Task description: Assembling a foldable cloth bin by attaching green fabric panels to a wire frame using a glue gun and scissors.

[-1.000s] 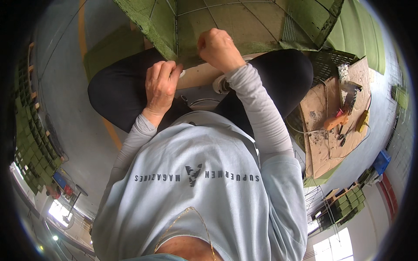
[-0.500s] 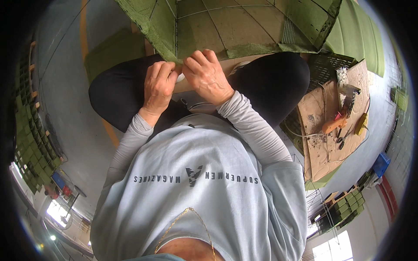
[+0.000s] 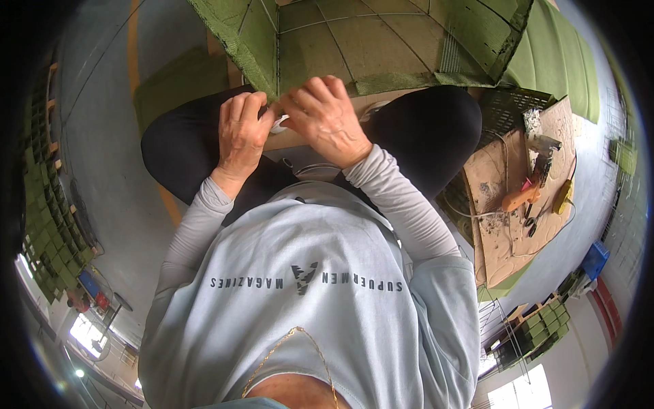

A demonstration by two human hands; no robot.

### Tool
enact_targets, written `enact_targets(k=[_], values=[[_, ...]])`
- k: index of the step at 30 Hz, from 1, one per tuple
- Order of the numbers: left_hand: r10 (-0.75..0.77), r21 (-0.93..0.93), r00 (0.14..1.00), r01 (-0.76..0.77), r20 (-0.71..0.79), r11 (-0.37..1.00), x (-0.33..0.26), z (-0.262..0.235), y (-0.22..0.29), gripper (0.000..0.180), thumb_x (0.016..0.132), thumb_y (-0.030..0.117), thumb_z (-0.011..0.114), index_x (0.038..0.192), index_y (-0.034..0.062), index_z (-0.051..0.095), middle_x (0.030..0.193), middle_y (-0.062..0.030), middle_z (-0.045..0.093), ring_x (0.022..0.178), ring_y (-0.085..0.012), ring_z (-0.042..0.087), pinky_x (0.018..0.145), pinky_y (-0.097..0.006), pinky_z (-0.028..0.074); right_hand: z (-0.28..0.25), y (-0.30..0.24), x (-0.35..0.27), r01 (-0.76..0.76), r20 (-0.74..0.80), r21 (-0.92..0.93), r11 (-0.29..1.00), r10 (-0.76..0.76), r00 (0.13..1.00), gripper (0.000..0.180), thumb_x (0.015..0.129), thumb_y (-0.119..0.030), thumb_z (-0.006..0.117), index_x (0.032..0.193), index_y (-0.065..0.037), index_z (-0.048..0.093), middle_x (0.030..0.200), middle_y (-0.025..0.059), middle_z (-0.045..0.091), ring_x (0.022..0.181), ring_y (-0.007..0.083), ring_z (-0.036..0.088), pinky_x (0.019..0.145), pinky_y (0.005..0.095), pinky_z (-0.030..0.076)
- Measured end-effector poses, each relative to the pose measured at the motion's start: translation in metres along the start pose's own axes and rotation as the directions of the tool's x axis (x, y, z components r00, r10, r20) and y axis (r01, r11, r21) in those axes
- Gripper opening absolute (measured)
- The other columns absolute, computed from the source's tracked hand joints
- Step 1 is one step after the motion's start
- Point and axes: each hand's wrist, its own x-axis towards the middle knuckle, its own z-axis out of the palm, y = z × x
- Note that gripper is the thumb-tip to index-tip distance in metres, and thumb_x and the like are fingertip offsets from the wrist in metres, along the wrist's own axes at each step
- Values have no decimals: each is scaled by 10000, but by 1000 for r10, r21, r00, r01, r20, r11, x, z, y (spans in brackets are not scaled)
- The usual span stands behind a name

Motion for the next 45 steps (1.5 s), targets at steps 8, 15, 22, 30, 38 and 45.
enact_targets(k=[8,15,22,30,38,45], values=[[43,-9,998,-43,51,999,1,2,1,242,723,113,702,962,75,709,1013,-37,563,1002,-216,554,862,-381,465,12,21,-11,60,110,-33,998,-56,992,233,754,-212,699,935,-70,668,897,30,598,960,210,540,842,351,430],[72,15,993,-74,96,997,13,-8,-12,241,735,125,686,971,76,692,1037,-36,560,1040,-213,548,899,-380,456,-27,29,3,59,-23,21,998,-59,998,495,746,-269,767,1142,-27,595,1055,74,654,1015,252,599,924,399,463],[164,-7,986,-164,12,986,75,-43,-60,165,777,126,685,929,63,675,1076,-6,610,1050,-204,539,894,-344,468,-22,43,47,161,-125,-17,987,-162,979,407,823,-192,701,1175,-19,593,1122,110,655,1058,280,613,951,401,471],[195,-5,979,-196,-65,981,84,-48,-73,309,759,90,693,1065,52,702,1056,-1,640,985,-188,578,842,-325,493,-31,55,78,125,-42,-78,989,-129,991,191,840,-197,679,942,-39,643,972,77,695,977,243,660,960,394,453],[196,-79,978,-202,-73,976,88,-37,-81,218,718,65,756,928,46,700,960,-19,616,918,-211,584,796,-345,509,-40,59,96,177,-53,-122,977,-185,981,268,858,-230,667,1035,-31,638,1081,113,698,1064,254,657,1045,448,417],[101,-118,982,-121,-159,986,98,-32,-86,153,748,55,742,876,20,666,933,-27,604,909,-216,583,753,-342,527,-9,34,100,205,-219,-236,950,-258,941,382,852,-134,620,1192,36,582,1179,175,653,1138,309,616,1048,460,447]])
